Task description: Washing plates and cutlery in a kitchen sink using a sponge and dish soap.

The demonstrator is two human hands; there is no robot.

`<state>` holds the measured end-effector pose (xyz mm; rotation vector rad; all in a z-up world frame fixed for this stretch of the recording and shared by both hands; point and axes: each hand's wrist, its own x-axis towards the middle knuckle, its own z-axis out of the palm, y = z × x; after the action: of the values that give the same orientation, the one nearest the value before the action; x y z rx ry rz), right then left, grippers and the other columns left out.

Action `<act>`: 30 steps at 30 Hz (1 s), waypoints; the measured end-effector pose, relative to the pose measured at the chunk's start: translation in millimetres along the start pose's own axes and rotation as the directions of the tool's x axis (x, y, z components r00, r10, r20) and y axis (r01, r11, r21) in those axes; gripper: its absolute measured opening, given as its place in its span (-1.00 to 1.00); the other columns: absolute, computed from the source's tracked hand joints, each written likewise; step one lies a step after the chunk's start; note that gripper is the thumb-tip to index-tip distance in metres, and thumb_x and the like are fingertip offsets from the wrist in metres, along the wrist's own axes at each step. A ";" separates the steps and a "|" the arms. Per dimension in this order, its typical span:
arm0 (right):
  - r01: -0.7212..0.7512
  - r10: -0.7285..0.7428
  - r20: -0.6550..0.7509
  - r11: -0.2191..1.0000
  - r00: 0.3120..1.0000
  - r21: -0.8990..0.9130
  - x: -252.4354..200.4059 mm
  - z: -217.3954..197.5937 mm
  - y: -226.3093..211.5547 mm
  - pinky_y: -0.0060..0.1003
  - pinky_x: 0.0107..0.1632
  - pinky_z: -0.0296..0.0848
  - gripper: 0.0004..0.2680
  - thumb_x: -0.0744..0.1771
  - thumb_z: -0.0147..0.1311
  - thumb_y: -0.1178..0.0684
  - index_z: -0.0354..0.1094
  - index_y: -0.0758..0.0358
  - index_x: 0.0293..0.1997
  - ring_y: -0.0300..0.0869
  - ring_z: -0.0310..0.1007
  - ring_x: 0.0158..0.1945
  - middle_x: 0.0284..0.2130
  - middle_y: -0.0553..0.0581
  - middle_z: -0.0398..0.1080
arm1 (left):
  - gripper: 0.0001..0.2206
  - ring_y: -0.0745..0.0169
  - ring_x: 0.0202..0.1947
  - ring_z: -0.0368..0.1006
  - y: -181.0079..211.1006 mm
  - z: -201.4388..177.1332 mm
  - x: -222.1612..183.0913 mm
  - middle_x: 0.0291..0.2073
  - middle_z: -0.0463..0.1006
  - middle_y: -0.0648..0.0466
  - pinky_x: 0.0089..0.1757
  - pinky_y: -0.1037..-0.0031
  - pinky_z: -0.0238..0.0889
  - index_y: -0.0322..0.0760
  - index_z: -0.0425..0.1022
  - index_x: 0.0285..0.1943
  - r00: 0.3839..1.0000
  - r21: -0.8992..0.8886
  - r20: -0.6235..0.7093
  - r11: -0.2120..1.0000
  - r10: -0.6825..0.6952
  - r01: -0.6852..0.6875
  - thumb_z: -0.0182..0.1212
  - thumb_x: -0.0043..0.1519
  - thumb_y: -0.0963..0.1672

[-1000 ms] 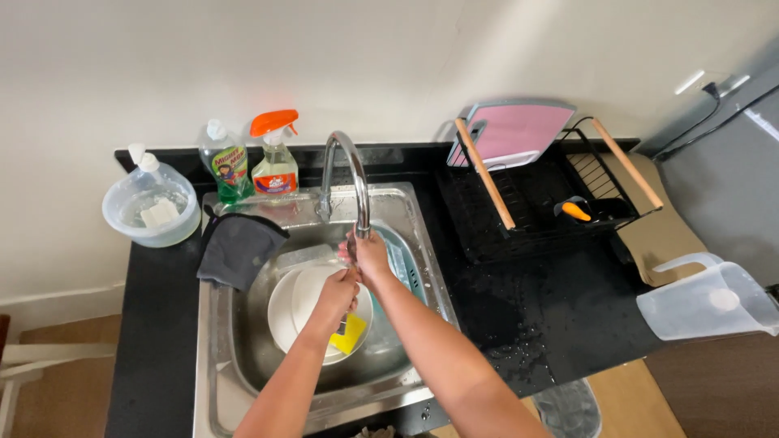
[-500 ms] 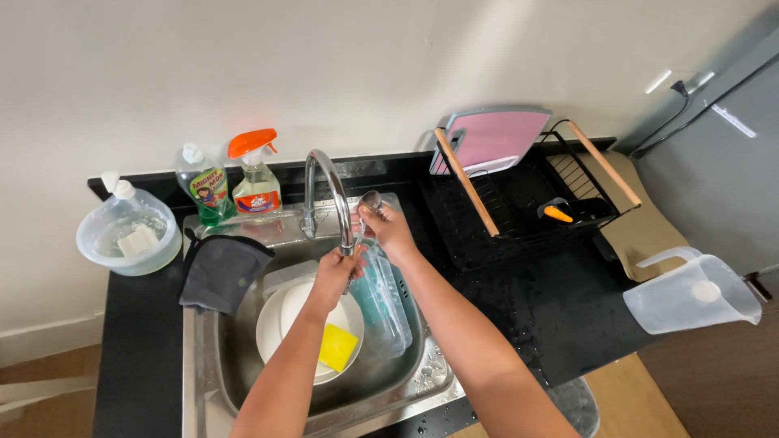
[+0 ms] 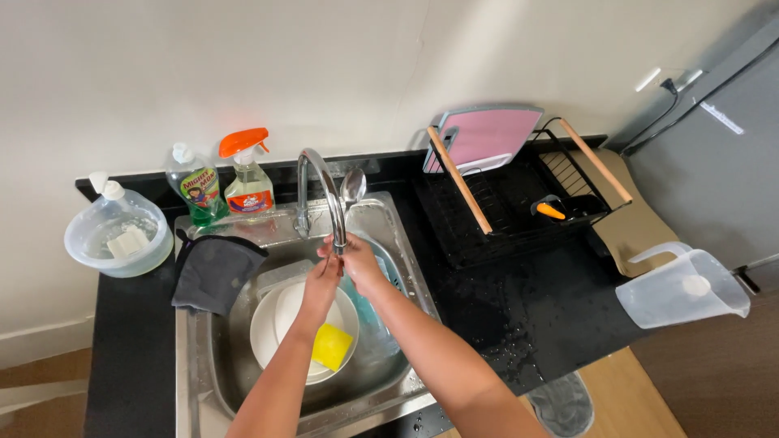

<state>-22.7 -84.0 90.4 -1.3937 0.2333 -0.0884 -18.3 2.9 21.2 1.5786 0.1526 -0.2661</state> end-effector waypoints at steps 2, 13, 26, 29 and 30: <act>-0.049 0.065 -0.124 0.990 0.990 0.133 4.2 3.2 7.3 -0.49 -0.46 0.39 -0.83 0.41 -0.04 0.07 0.53 0.23 -0.17 -0.23 0.51 -0.46 -0.44 0.20 0.53 | -0.60 0.11 -0.41 0.42 -16.6 5.9 5.8 -0.54 0.52 -0.08 -0.25 0.33 0.34 -0.28 0.56 -0.34 0.995 0.032 0.071 0.997 0.065 -0.068 -0.03 0.44 0.01; -0.184 0.172 -0.104 0.975 0.980 -0.123 6.2 -7.7 11.1 -0.41 -0.51 0.36 -0.87 0.32 0.02 0.06 0.46 0.19 -0.37 -0.23 0.38 -0.58 -0.55 0.09 0.45 | -0.59 0.30 -0.58 0.16 18.2 15.1 -4.3 -0.61 0.29 0.11 -0.49 0.51 0.02 -0.19 0.43 -0.37 0.964 -0.101 0.263 0.993 -0.027 0.056 -0.23 0.47 -0.01; 0.170 -0.067 -0.424 0.963 0.903 0.208 -1.9 -26.4 -38.2 -0.37 -0.32 0.59 -0.85 0.42 0.02 0.09 0.48 0.32 -0.23 -0.18 0.52 -0.48 -0.56 0.17 0.44 | -0.72 0.40 -0.57 0.15 75.4 0.2 -19.5 -0.50 0.37 0.10 -0.49 0.55 0.08 -0.42 0.46 0.05 0.976 -0.221 0.083 0.951 -0.201 0.215 -0.17 0.44 -0.13; 0.116 -0.079 -0.331 0.989 0.940 0.096 -27.5 -40.3 -28.2 -0.48 -0.61 0.17 -0.74 0.44 -0.02 -0.10 0.44 0.29 -0.26 -0.30 0.16 -0.71 -0.75 0.03 0.16 | -0.84 0.35 -0.48 0.26 76.4 1.2 -24.6 -0.35 0.50 -0.06 -0.44 0.56 0.22 -0.49 0.50 -0.01 0.981 -0.192 0.114 0.966 -0.154 0.174 0.08 0.36 -0.21; 0.116 -0.078 -0.333 0.989 0.940 0.096 -33.5 -47.3 -28.5 -0.48 -0.61 0.17 -0.74 0.44 -0.02 -0.10 0.44 0.29 -0.26 -0.30 0.16 -0.71 -0.75 0.03 0.16 | -0.84 0.35 -0.48 0.26 77.9 0.6 -25.0 -0.35 0.50 -0.06 -0.44 0.56 0.22 -0.49 0.50 -0.01 0.981 -0.192 0.116 0.966 -0.155 0.175 0.08 0.36 -0.21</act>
<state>-63.3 -128.0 114.6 -1.2709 0.4299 -0.4129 -22.0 1.8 102.9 1.3502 0.2269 -0.4459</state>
